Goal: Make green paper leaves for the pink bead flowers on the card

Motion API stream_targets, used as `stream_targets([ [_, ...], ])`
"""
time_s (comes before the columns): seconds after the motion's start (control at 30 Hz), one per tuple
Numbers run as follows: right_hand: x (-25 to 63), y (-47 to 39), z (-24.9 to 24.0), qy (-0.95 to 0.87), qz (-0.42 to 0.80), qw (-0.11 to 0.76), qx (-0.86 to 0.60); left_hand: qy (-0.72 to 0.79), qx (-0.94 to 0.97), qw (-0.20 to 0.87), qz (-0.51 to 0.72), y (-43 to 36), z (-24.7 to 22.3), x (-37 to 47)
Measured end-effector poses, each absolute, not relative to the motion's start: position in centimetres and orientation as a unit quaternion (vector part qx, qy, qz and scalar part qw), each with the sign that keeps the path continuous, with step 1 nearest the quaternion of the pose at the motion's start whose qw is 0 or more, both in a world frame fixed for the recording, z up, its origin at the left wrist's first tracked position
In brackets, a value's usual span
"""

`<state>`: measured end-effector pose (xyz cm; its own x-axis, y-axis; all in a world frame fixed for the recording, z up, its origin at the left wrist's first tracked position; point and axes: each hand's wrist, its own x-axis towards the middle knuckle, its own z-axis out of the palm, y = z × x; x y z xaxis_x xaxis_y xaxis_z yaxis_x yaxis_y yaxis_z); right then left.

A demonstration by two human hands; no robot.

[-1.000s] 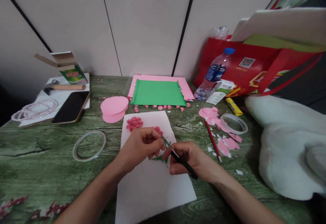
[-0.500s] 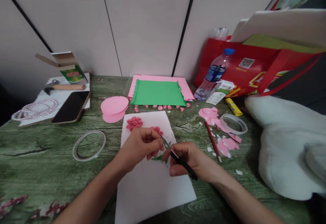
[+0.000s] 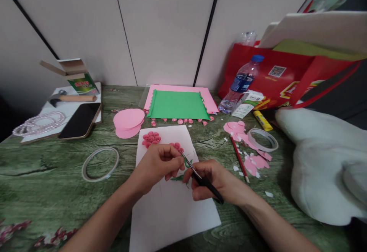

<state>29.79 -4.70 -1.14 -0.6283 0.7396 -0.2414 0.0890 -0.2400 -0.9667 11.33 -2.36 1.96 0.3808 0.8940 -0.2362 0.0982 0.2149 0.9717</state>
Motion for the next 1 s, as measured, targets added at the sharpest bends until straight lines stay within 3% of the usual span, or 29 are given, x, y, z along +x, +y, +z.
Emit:
stream_targets([
  [0.47,29.7,-4.7,-1.2,-0.584,0.660,0.236,-0.410,0.446,0.543,0.634,0.323,-2.5,2.1,11.3],
  [0.57,30.6,-4.0,-1.2,-0.593,0.582,0.302,-0.467,0.422,0.543,0.633,0.356,-2.2,2.1,11.0],
  [0.63,31.5,-3.3,-1.2,-0.616,0.459,0.337,-0.544,0.415,0.541,0.623,0.384,-2.0,2.3,10.6],
  [0.7,32.7,-2.5,-1.1,-0.649,0.293,0.268,-0.649,0.412,0.543,0.609,0.406,-1.8,2.7,10.3],
  [0.8,33.9,-1.4,-0.7,-0.648,0.107,0.075,-0.750,0.412,0.551,0.591,0.421,-1.5,3.4,9.9],
  [1.0,34.3,-0.3,-0.1,-0.681,0.107,-0.012,-0.725,0.427,0.556,0.557,0.446,-0.9,3.9,8.6],
])
